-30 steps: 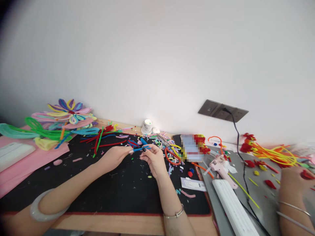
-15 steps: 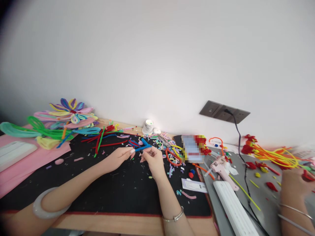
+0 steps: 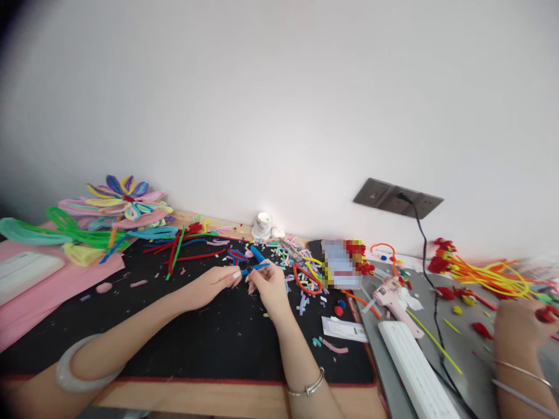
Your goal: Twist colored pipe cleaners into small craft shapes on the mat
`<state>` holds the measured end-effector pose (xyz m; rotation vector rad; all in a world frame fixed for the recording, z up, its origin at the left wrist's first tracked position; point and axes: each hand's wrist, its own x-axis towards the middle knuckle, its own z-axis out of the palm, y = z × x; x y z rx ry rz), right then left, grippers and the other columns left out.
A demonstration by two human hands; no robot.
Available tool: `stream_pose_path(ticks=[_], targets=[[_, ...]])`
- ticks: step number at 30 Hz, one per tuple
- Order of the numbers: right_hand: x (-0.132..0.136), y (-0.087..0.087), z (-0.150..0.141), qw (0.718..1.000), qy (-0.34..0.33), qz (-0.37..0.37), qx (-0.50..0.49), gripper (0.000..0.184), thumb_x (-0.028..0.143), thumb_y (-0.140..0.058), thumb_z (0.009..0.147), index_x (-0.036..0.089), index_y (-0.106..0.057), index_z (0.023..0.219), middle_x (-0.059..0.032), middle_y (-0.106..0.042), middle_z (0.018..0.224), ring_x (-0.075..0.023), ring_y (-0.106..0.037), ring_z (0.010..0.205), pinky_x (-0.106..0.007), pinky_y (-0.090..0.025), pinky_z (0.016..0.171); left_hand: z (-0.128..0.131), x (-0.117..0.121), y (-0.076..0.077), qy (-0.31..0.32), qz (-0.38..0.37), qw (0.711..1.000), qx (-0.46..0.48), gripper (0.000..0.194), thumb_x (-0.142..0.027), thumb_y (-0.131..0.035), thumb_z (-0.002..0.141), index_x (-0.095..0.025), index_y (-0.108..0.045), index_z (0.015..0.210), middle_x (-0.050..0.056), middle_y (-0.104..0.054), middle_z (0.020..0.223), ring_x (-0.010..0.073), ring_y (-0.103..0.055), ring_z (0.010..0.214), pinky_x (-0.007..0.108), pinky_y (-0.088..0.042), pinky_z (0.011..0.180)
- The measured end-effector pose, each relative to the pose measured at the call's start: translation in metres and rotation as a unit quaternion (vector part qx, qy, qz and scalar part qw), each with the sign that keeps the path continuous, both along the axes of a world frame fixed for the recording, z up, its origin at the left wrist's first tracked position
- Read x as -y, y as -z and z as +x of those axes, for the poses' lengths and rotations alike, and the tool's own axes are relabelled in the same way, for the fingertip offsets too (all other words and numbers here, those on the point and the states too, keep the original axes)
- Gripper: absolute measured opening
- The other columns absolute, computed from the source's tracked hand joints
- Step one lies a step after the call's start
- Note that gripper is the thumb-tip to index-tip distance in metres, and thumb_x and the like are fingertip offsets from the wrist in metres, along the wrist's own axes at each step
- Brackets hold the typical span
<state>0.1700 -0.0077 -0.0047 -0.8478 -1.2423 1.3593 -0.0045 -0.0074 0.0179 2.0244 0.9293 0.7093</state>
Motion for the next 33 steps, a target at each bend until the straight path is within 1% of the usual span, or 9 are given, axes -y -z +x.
stream_pose_path(ticks=[6,10,14,17,19,22,24,28,33], targets=[[-0.003,0.009,0.004,0.997,-0.069,0.011,-0.038,0.007,0.032,-0.062,0.070,0.033,-0.064,0.077,-0.0021,-0.068,0.070,-0.0132,-0.063,0.057,-0.026,-0.042,0.039,0.001,-0.002,0.006,-0.009,-0.047,0.997,0.056,0.035,-0.036,-0.025,0.092,-0.017,-0.044,0.069,-0.004,-0.037,0.063,0.0109,-0.034,0.059,0.023,-0.028,0.058],[-0.001,0.005,0.004,0.997,-0.064,0.031,-0.031,0.009,0.030,-0.063,0.068,0.035,-0.066,0.076,-0.0020,-0.068,0.073,-0.0147,-0.064,0.060,-0.028,-0.041,0.038,0.000,-0.004,0.011,-0.027,-0.088,0.992,0.087,0.036,-0.041,-0.025,0.090,-0.017,-0.041,0.067,-0.005,-0.031,0.060,0.0101,-0.027,0.053,0.022,-0.024,0.051],[0.000,-0.001,0.003,0.997,-0.054,0.056,-0.018,0.015,0.026,-0.063,0.068,0.036,-0.066,0.078,-0.0032,-0.068,0.079,-0.0163,-0.064,0.067,-0.029,-0.042,0.040,-0.001,-0.005,0.013,-0.014,-0.110,0.990,0.091,0.036,-0.043,-0.027,0.089,-0.017,-0.040,0.067,-0.004,-0.030,0.060,0.0101,-0.026,0.053,0.022,-0.022,0.048],[0.000,-0.004,0.001,0.995,-0.039,0.086,0.009,0.016,0.024,-0.063,0.069,0.037,-0.066,0.078,-0.0030,-0.067,0.076,-0.0162,-0.063,0.063,-0.029,-0.042,0.041,0.000,-0.004,0.013,0.008,-0.132,0.987,0.093,0.036,-0.043,-0.028,0.089,-0.017,-0.041,0.068,-0.005,-0.028,0.060,0.0099,-0.025,0.052,0.022,-0.022,0.048],[0.000,-0.005,-0.001,0.994,-0.021,0.092,0.057,0.014,0.024,-0.062,0.071,0.035,-0.066,0.077,-0.0028,-0.066,0.071,-0.0157,-0.061,0.058,-0.029,-0.042,0.041,0.000,-0.003,0.011,0.023,-0.140,0.986,0.090,0.036,-0.042,-0.029,0.089,-0.017,-0.042,0.068,-0.005,-0.028,0.060,0.0099,-0.024,0.052,0.023,-0.022,0.048],[0.002,-0.010,-0.002,0.984,0.021,0.080,0.158,0.007,0.026,-0.060,0.072,0.030,-0.065,0.075,-0.0017,-0.063,0.062,-0.0147,-0.058,0.053,-0.028,-0.043,0.043,0.000,-0.001,0.009,0.035,-0.130,0.988,0.075,0.035,-0.040,-0.027,0.090,-0.017,-0.045,0.071,-0.004,-0.030,0.060,0.0102,-0.026,0.053,0.023,-0.024,0.050],[0.003,-0.013,-0.002,0.977,0.039,0.074,0.198,0.006,0.027,-0.059,0.073,0.025,-0.064,0.071,-0.0005,-0.061,0.057,-0.0137,-0.056,0.049,-0.027,-0.043,0.045,-0.001,0.001,0.007,0.040,-0.106,0.992,0.059,0.034,-0.038,-0.026,0.091,-0.017,-0.048,0.076,-0.004,-0.034,0.062,0.0107,-0.031,0.056,0.023,-0.027,0.054],[0.004,-0.016,0.000,0.972,0.058,0.075,0.215,0.012,0.026,-0.057,0.073,0.018,-0.060,0.065,0.0023,-0.055,0.051,-0.0112,-0.050,0.045,-0.024,-0.040,0.045,0.000,0.003,0.004,0.042,-0.064,0.997,0.015,0.029,-0.034,-0.026,0.091,-0.018,-0.049,0.082,-0.003,-0.041,0.067,0.0119,-0.038,0.063,0.024,-0.030,0.061],[0.004,-0.016,0.000,0.968,0.066,0.075,0.232,0.008,0.021,-0.054,0.074,0.017,-0.056,0.067,0.0044,-0.051,0.050,-0.0084,-0.045,0.041,-0.020,-0.034,0.042,0.001,0.004,0.000,0.007,-0.046,0.998,-0.038,0.019,-0.031,-0.031,0.089,-0.019,-0.043,0.081,-0.005,-0.041,0.065,0.0123,-0.039,0.062,0.025,-0.030,0.060]])
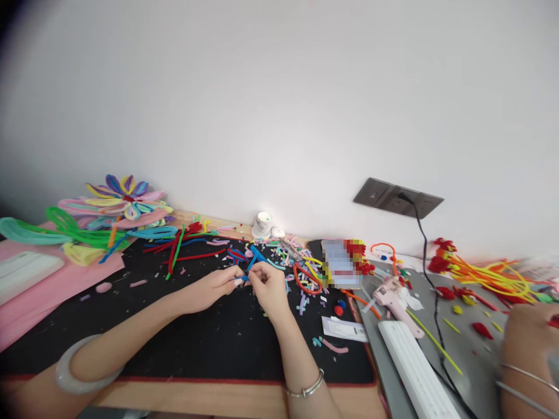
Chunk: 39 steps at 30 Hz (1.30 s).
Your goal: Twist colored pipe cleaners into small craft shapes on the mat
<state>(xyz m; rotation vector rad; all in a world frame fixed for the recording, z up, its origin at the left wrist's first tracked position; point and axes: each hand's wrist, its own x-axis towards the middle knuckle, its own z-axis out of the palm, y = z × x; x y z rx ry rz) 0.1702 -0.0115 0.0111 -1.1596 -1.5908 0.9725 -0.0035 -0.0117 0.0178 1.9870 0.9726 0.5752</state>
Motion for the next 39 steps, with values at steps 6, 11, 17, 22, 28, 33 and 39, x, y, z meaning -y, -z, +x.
stream_pose_path(ticks=[6,11,17,22,28,33,39], targets=[[0.0035,-0.0049,-0.0029,1.000,-0.002,-0.022,-0.010,0.007,0.019,-0.054,0.074,0.017,-0.054,0.067,0.0073,-0.044,0.045,-0.0081,-0.048,0.041,-0.018,-0.036,0.043,0.0029,0.0024,-0.0017,-0.013,0.028,0.999,-0.014,0.016,-0.030,-0.033,0.088,-0.019,-0.043,0.080,-0.004,-0.046,0.069,0.0125,-0.042,0.063,0.025,-0.030,0.059],[0.0012,-0.0042,-0.0015,0.999,-0.011,-0.048,-0.015,0.007,0.022,-0.055,0.075,0.016,-0.056,0.071,0.0074,-0.044,0.045,-0.0082,-0.049,0.040,-0.018,-0.035,0.042,0.0038,0.0027,-0.0014,-0.013,0.034,0.999,-0.010,0.017,-0.030,-0.034,0.088,-0.019,-0.044,0.080,-0.003,-0.049,0.072,0.0134,-0.044,0.066,0.025,-0.032,0.062],[-0.0006,-0.0044,0.0011,0.997,-0.069,-0.043,-0.003,0.013,0.024,-0.056,0.076,0.017,-0.052,0.065,0.0027,-0.055,0.052,-0.0091,-0.049,0.046,-0.020,-0.036,0.048,0.0015,-0.0004,0.0002,-0.038,0.035,0.999,0.000,0.017,-0.030,-0.035,0.087,-0.019,-0.044,0.077,-0.003,-0.048,0.068,0.0141,-0.043,0.064,0.025,-0.030,0.060],[0.0014,-0.0055,-0.0005,0.996,-0.068,-0.049,0.011,0.017,0.024,-0.053,0.077,0.018,-0.047,0.061,0.0068,-0.045,0.044,-0.0078,-0.043,0.040,-0.019,-0.033,0.044,0.0031,0.0005,0.0041,-0.029,0.047,0.998,-0.008,0.017,-0.030,-0.037,0.086,-0.019,-0.045,0.076,-0.003,-0.047,0.066,0.0136,-0.042,0.062,0.024,-0.029,0.059],[0.0033,-0.0046,-0.0039,0.997,-0.056,-0.049,0.003,0.020,0.022,-0.051,0.076,0.018,-0.043,0.058,0.0089,-0.036,0.041,-0.0056,-0.034,0.035,-0.017,-0.025,0.038,0.0058,0.0016,0.0067,-0.026,0.079,0.996,-0.029,0.017,-0.030,-0.040,0.086,-0.019,-0.043,0.072,-0.004,-0.044,0.061,0.0126,-0.040,0.056,0.023,-0.025,0.054],[0.0037,-0.0041,-0.0052,0.997,-0.048,-0.064,0.002,0.020,0.023,-0.051,0.075,0.018,-0.043,0.057,0.0090,-0.037,0.040,-0.0059,-0.034,0.033,-0.018,-0.022,0.036,0.0047,0.0024,0.0051,-0.024,0.098,0.994,-0.042,0.017,-0.029,-0.040,0.086,-0.019,-0.045,0.074,-0.005,-0.045,0.058,0.0117,-0.039,0.053,0.023,-0.024,0.053],[-0.0048,-0.0004,0.0031,0.999,-0.013,-0.028,-0.022,0.012,0.028,-0.055,0.076,0.016,-0.056,0.072,0.0030,-0.052,0.057,-0.0092,-0.046,0.049,-0.020,-0.034,0.048,0.0045,-0.0018,0.0035,-0.059,0.089,0.993,0.042,0.020,-0.031,-0.046,0.082,-0.018,-0.051,0.069,-0.002,-0.051,0.066,0.0135,-0.045,0.064,0.024,-0.033,0.060]])
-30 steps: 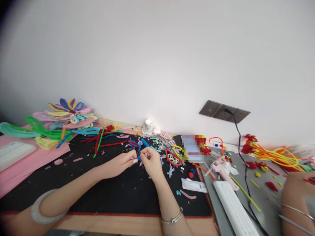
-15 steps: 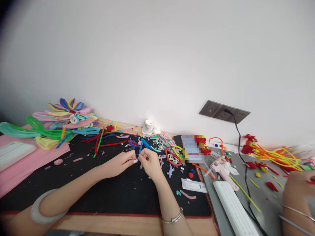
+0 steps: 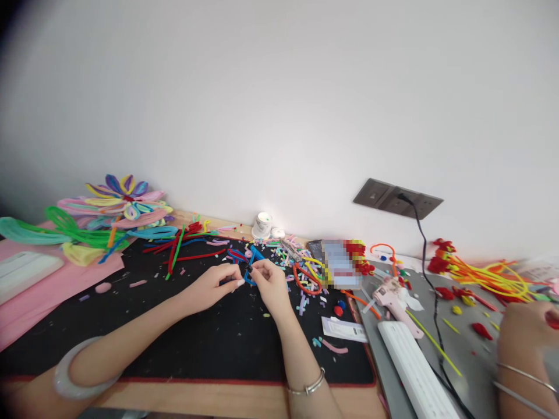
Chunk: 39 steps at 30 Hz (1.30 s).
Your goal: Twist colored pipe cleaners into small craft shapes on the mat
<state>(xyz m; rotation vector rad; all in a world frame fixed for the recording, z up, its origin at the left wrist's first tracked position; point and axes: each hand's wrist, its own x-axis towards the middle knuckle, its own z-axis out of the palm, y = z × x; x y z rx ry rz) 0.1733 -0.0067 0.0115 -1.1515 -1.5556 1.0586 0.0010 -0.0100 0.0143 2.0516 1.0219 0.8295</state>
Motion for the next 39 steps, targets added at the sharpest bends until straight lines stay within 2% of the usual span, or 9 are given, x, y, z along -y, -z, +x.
stream_pose_path(ticks=[3,9,13,17,21,25,30,34,39], targets=[[-0.0041,0.0011,0.0067,1.000,0.005,0.004,-0.003,0.016,0.032,-0.059,0.075,0.016,-0.060,0.078,0.0003,-0.055,0.065,-0.0110,-0.048,0.055,-0.022,-0.037,0.053,-0.0006,-0.0031,0.0004,-0.018,-0.010,0.999,0.046,0.020,-0.032,-0.050,0.080,-0.017,-0.057,0.069,0.000,-0.052,0.070,0.0138,-0.045,0.066,0.024,-0.035,0.062],[-0.0040,-0.0010,0.0113,0.997,-0.045,0.052,0.038,0.013,0.029,-0.061,0.074,0.017,-0.060,0.069,-0.0032,-0.059,0.087,-0.0142,-0.052,0.075,-0.024,-0.039,0.065,-0.0027,-0.0067,0.0014,-0.028,-0.119,0.977,0.175,0.021,-0.034,-0.051,0.080,-0.015,-0.057,0.076,0.001,-0.054,0.073,0.0141,-0.049,0.071,0.025,-0.040,0.067],[-0.0021,-0.0013,0.0104,0.999,-0.050,-0.003,0.011,0.017,0.030,-0.057,0.077,0.016,-0.056,0.067,0.0018,-0.053,0.064,-0.0098,-0.045,0.056,-0.021,-0.034,0.053,-0.0026,-0.0062,0.0022,-0.018,-0.167,0.965,0.200,0.022,-0.036,-0.055,0.078,-0.014,-0.058,0.078,0.000,-0.053,0.073,0.0129,-0.048,0.070,0.025,-0.039,0.067],[-0.0012,-0.0012,0.0103,0.990,-0.037,-0.076,-0.117,0.018,0.033,-0.065,0.072,0.017,-0.056,0.073,0.0048,-0.047,0.056,-0.0069,-0.038,0.046,-0.019,-0.030,0.044,-0.0014,-0.0039,0.0036,0.003,-0.207,0.957,0.202,0.026,-0.039,-0.057,0.076,-0.014,-0.057,0.075,-0.002,-0.048,0.065,0.0095,-0.044,0.060,0.023,-0.037,0.058],[-0.0003,-0.0015,0.0091,0.945,-0.066,-0.151,-0.281,0.026,0.029,-0.073,0.064,0.018,-0.060,0.083,0.0041,-0.049,0.057,-0.0079,-0.047,0.048,-0.019,-0.038,0.046,0.0004,-0.0014,0.0032,0.025,-0.267,0.938,0.221,0.028,-0.041,-0.059,0.074,-0.015,-0.052,0.075,-0.004,-0.045,0.062,0.0081,-0.043,0.055,0.021,-0.038,0.054],[0.0016,-0.0003,0.0060,0.917,-0.112,-0.216,-0.317,0.023,0.024,-0.076,0.061,0.016,-0.062,0.079,0.0019,-0.056,0.059,-0.0087,-0.053,0.052,-0.019,-0.043,0.049,0.0024,-0.0009,0.0038,0.042,-0.278,0.930,0.236,0.027,-0.040,-0.061,0.073,-0.015,-0.050,0.075,-0.004,-0.047,0.065,0.0086,-0.047,0.059,0.022,-0.042,0.058],[0.0017,0.0002,0.0042,0.910,-0.098,-0.208,-0.345,0.019,0.019,-0.076,0.061,0.017,-0.059,0.069,0.0039,-0.054,0.053,-0.0080,-0.052,0.049,-0.018,-0.042,0.048,0.0033,-0.0013,0.0064,0.067,-0.285,0.926,0.240,0.026,-0.037,-0.063,0.071,-0.015,-0.050,0.078,-0.004,-0.050,0.068,0.0088,-0.049,0.058,0.024,-0.044,0.058],[0.0003,0.0004,0.0049,0.910,-0.097,-0.200,-0.350,0.018,0.016,-0.074,0.062,0.017,-0.058,0.070,0.0038,-0.055,0.057,-0.0069,-0.052,0.051,-0.017,-0.043,0.050,0.0024,-0.0008,0.0053,0.049,-0.280,0.927,0.243,0.025,-0.037,-0.060,0.074,-0.015,-0.049,0.074,-0.004,-0.046,0.065,0.0081,-0.047,0.058,0.022,-0.042,0.057],[0.0025,0.0024,0.0026,0.889,-0.126,-0.248,-0.365,0.020,0.020,-0.075,0.063,0.017,-0.060,0.075,0.0041,-0.054,0.060,-0.0061,-0.050,0.053,-0.017,-0.045,0.054,0.0029,-0.0005,0.0066,0.035,-0.274,0.924,0.263,0.023,-0.034,-0.063,0.073,-0.014,-0.054,0.080,-0.002,-0.051,0.071,0.0088,-0.047,0.062,0.021,-0.041,0.057]])
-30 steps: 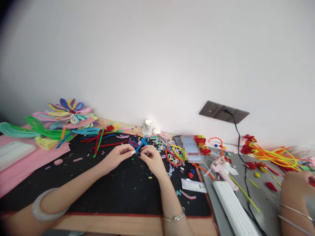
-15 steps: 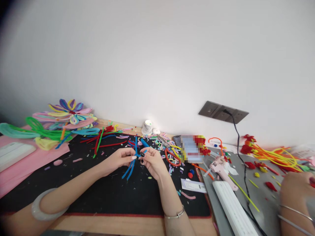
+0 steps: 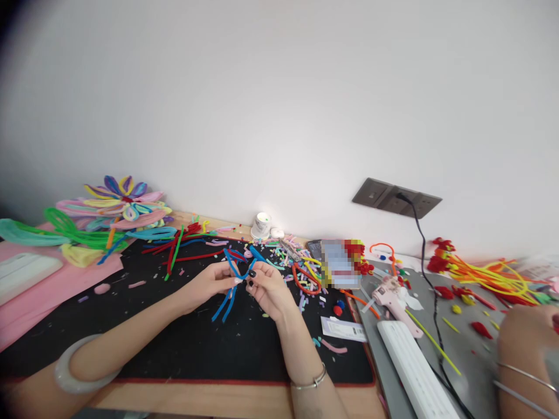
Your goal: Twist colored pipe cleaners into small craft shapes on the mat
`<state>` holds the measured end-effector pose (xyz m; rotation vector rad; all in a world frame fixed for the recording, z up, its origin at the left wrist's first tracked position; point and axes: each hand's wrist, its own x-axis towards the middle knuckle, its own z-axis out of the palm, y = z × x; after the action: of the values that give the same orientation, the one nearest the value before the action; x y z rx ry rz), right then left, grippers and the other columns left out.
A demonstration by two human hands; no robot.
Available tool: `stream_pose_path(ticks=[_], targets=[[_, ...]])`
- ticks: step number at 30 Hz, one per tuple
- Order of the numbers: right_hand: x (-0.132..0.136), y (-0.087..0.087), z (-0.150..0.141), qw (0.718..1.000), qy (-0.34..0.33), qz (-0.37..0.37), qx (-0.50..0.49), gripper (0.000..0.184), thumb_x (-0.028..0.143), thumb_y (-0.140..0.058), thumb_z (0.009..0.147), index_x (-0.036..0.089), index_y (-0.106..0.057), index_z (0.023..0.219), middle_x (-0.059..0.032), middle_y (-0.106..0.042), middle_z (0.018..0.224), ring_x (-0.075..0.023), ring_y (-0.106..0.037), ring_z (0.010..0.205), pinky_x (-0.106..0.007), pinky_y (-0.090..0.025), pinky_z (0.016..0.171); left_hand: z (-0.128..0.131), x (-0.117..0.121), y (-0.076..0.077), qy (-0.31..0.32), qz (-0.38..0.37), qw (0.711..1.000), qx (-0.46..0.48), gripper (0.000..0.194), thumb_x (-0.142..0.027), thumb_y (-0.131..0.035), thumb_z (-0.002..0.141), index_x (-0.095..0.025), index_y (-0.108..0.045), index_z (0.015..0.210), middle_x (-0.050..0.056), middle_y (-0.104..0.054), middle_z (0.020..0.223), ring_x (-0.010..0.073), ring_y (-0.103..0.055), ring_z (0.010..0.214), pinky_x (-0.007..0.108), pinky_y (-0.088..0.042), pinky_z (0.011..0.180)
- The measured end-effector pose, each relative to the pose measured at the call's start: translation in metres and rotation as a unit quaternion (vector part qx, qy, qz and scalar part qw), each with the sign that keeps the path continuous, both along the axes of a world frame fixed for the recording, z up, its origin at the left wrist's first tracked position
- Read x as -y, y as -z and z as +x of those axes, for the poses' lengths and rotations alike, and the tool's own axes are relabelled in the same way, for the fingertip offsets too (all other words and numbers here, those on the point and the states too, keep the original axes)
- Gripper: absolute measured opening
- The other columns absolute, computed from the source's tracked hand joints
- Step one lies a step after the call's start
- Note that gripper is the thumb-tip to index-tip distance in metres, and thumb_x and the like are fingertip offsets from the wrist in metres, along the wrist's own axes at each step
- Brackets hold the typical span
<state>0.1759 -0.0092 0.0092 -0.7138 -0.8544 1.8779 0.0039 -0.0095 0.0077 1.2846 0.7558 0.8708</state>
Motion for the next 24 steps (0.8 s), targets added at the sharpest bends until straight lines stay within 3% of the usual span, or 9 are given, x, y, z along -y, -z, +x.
stream_pose_path(ticks=[5,12,18,24], targets=[[0.003,0.001,-0.005,0.999,-0.010,0.016,0.029,0.017,0.018,-0.076,0.061,0.016,-0.064,0.073,0.0028,-0.056,0.061,-0.0062,-0.050,0.052,-0.017,-0.043,0.051,0.001,-0.001,0.005,-0.012,-0.014,1.000,0.002,0.025,-0.035,-0.064,0.071,-0.013,-0.056,0.080,-0.001,-0.055,0.070,0.0074,-0.045,0.055,0.020,-0.038,0.051],[0.004,-0.001,-0.008,0.990,0.049,0.094,0.091,0.012,0.019,-0.074,0.062,0.019,-0.063,0.067,0.0009,-0.063,0.079,-0.0066,-0.051,0.052,-0.021,-0.040,0.045,0.001,0.000,0.006,0.028,0.019,0.999,-0.014,0.023,-0.034,-0.061,0.074,-0.013,-0.055,0.077,-0.003,-0.052,0.060,0.0078,-0.046,0.047,0.020,-0.035,0.046],[0.005,0.003,-0.011,0.971,0.108,0.160,0.139,0.010,0.025,-0.068,0.068,0.030,-0.060,0.066,0.0003,-0.062,0.061,-0.0128,-0.057,0.052,-0.027,-0.041,0.042,0.004,0.003,0.004,0.049,-0.010,0.999,-0.013,0.024,-0.036,-0.063,0.072,-0.013,-0.055,0.076,-0.005,-0.048,0.054,0.0064,-0.043,0.042,0.019,-0.032,0.043],[0.001,0.012,-0.011,0.945,0.147,0.225,0.189,0.012,0.022,-0.063,0.070,0.033,-0.058,0.067,-0.0012,-0.064,0.062,-0.0150,-0.060,0.055,-0.030,-0.043,0.042,0.004,0.001,0.005,0.040,-0.046,0.998,0.006,0.026,-0.036,-0.066,0.068,-0.014,-0.053,0.072,-0.002,-0.057,0.056,0.0064,-0.046,0.042,0.018,-0.029,0.042]])
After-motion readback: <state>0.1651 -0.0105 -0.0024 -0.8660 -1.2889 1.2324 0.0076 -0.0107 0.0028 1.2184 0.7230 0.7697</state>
